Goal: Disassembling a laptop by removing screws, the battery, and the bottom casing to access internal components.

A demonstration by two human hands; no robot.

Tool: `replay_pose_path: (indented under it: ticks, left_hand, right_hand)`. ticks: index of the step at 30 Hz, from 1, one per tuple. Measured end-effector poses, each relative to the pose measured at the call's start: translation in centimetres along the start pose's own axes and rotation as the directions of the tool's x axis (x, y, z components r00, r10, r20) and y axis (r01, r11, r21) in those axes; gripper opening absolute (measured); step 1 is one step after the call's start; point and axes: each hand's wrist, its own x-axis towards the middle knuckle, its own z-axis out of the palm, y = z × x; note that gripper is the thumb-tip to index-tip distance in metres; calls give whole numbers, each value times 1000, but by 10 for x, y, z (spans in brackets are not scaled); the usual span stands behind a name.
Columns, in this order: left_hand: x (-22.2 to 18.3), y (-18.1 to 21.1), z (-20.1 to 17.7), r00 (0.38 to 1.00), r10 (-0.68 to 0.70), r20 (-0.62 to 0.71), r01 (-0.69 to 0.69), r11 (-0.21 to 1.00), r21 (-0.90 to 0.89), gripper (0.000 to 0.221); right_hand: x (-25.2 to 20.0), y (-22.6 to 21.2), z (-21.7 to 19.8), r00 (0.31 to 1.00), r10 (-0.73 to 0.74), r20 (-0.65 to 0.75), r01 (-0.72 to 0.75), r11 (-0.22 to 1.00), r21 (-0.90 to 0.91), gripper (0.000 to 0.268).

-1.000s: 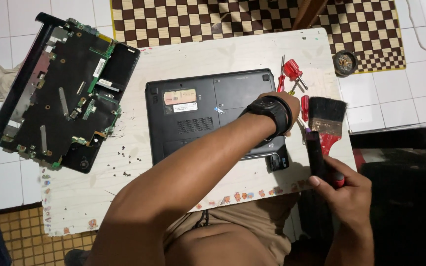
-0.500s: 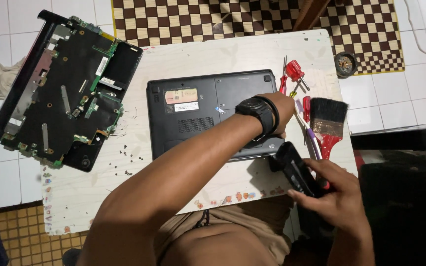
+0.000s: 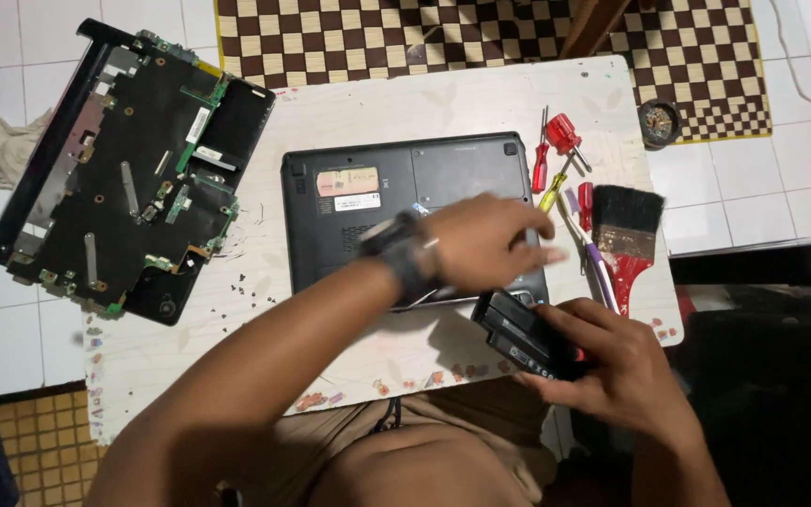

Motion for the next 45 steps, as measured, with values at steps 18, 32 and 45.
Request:
replay_pose_path:
  ticks: [18, 32, 45]
  left_hand:
    - [-150, -60, 64, 931, -274, -241, 62, 770, -635, 54]
    - [-179, -34, 49, 668, -723, 179, 415, 162, -895, 71]
    - [-184, -63, 125, 592, -773, -228, 190, 409, -893, 52]
  right_hand:
    - [67, -19, -13, 758, -540, 366, 52, 610, 791, 70]
    - [19, 5, 29, 943, 310, 120, -281, 554, 783, 20]
    - [12, -6, 44, 883, 456, 111, -387, 574, 721, 30]
